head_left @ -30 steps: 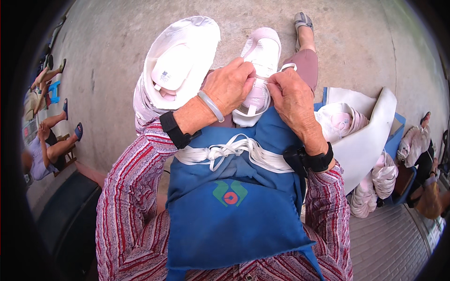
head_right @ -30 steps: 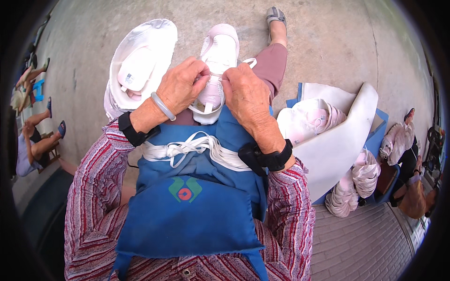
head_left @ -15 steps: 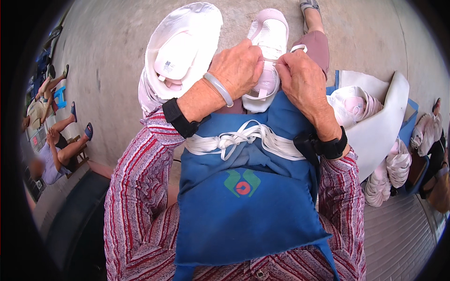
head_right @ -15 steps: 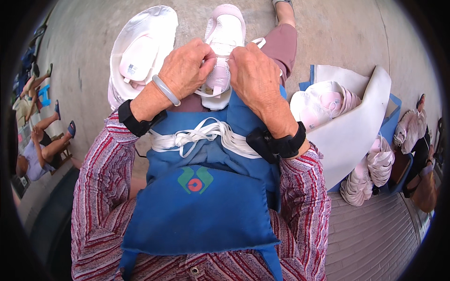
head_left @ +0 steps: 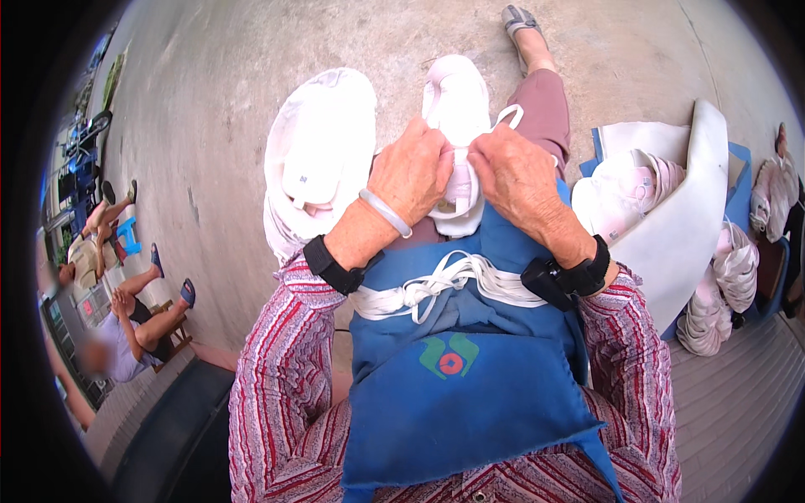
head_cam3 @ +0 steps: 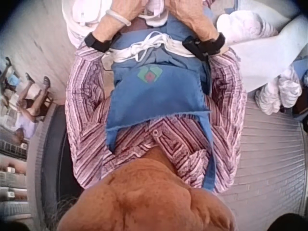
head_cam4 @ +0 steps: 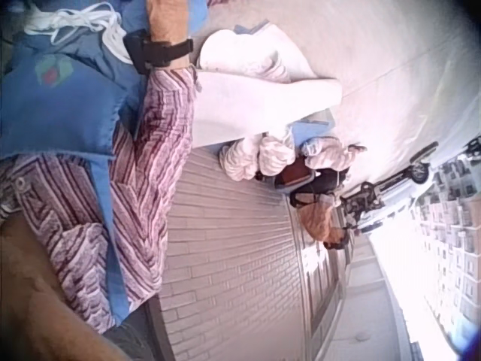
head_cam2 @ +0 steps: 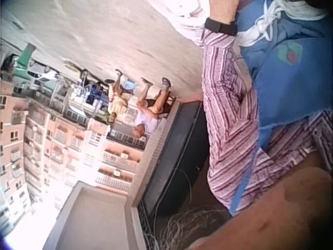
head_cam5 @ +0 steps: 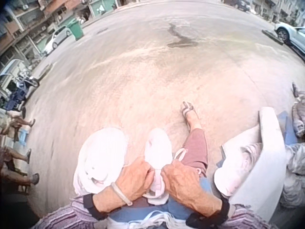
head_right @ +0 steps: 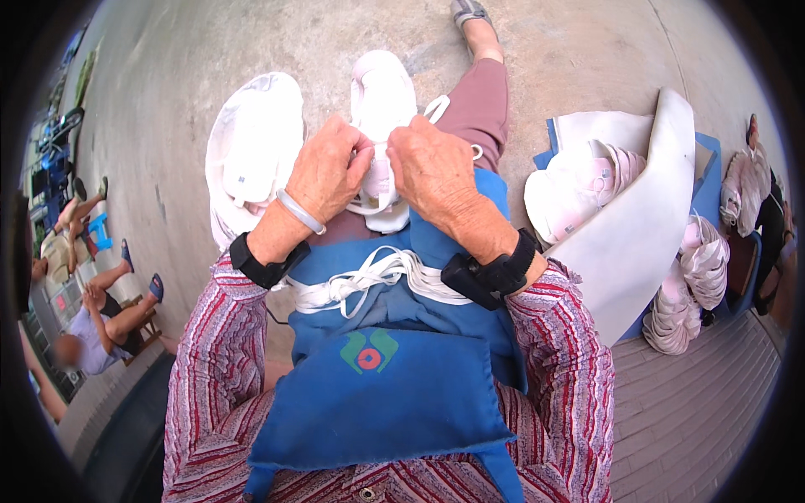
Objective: The recorder is lacing and tying white shoes outdoors.
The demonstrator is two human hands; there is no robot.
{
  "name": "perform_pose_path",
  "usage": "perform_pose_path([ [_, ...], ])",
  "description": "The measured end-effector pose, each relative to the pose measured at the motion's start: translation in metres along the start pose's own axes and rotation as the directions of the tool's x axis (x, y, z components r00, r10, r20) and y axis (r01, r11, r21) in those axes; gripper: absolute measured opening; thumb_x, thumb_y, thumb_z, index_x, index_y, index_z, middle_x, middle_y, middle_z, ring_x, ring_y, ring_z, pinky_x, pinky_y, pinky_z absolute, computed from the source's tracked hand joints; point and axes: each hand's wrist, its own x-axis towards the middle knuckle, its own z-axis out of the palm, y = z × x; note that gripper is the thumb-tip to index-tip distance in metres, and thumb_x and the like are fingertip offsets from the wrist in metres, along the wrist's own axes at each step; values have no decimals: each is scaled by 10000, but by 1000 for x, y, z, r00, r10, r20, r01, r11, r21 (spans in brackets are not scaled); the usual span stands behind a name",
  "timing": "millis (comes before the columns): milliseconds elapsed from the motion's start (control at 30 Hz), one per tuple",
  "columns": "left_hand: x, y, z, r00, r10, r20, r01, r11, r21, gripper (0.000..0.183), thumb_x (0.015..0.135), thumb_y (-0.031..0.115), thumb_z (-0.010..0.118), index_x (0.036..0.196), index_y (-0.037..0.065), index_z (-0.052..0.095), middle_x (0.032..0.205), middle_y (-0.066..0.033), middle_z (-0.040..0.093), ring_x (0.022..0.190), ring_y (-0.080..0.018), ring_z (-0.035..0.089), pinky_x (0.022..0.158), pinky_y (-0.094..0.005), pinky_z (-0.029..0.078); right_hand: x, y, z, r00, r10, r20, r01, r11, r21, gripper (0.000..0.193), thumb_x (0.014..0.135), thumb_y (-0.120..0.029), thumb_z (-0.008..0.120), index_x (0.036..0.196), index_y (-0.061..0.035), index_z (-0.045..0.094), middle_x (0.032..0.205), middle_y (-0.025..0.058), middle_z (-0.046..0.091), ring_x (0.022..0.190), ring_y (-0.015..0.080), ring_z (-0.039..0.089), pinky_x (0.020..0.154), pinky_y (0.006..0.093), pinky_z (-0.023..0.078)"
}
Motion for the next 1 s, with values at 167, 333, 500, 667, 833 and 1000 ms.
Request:
perform_pose_path([
  [167, -4, 0, 0, 997, 34, -73, -39, 997, -72, 92, 773, 49, 623, 845, 22, 573, 815, -136, 522, 716, -307, 560, 610, -371, 449, 1, -1, -3, 992, -16, 128, 11, 999, 42, 99, 795, -131, 561, 798, -37, 594, 763, 143, 568, 703, 320, 597, 609, 408, 469],
  [333, -4, -2, 1, 996, 54, -77, -60, 996, -72, 109, 770, 45, 624, 871, 21, 589, 823, -131, 533, 723, -307, 571, 617, -368, 456, -5, -5, 4, 997, 17, 70, -18, 1000, 20, 71, 798, -109, 572, 847, -57, 573, 761, 118, 581, 695, 318, 588, 611, 411, 454],
  [500, -3, 2, -1, 998, 50, -47, -53, 997, -58, 112, 768, 37, 622, 876, 22, 597, 832, -126, 544, 738, -308, 581, 625, -363, 465, -7, -5, 9, 986, -119, -117, 131, 987, 97, 117, 714, -9, 556, 817, -57, 530, 719, 92, 548, 629, 283, 547, 565, 370, 379],
  [667, -3, 4, -2, 998, 51, -46, -53, 998, -42, 99, 774, 48, 618, 866, 29, 588, 841, -122, 548, 733, -315, 582, 614, -370, 466, -3, -9, 7, 976, -170, -133, 176, 984, 39, 135, 691, -17, 563, 812, -69, 535, 699, 67, 540, 674, 246, 548, 612, 352, 371],
  [833, -2, 7, -2, 1000, 28, -9, -28, 1000, 5, 94, 786, 78, 611, 860, 39, 568, 842, -120, 539, 740, -325, 581, 610, -381, 466, 0, -13, 2, 972, -206, -109, 195, 975, -102, 124, 691, -44, 565, 810, -72, 546, 715, 44, 548, 724, 214, 535, 661, 368, 359],
  [1000, 0, 12, -6, 996, 6, 91, -18, 991, 132, 102, 815, 110, 577, 877, 43, 532, 846, -126, 526, 743, -340, 574, 608, -399, 463, -4, -7, -3, 954, -225, -201, 211, 974, -88, 187, 716, -42, 598, 901, -58, 575, 858, 73, 572, 880, 243, 546, 758, 351, 380],
])
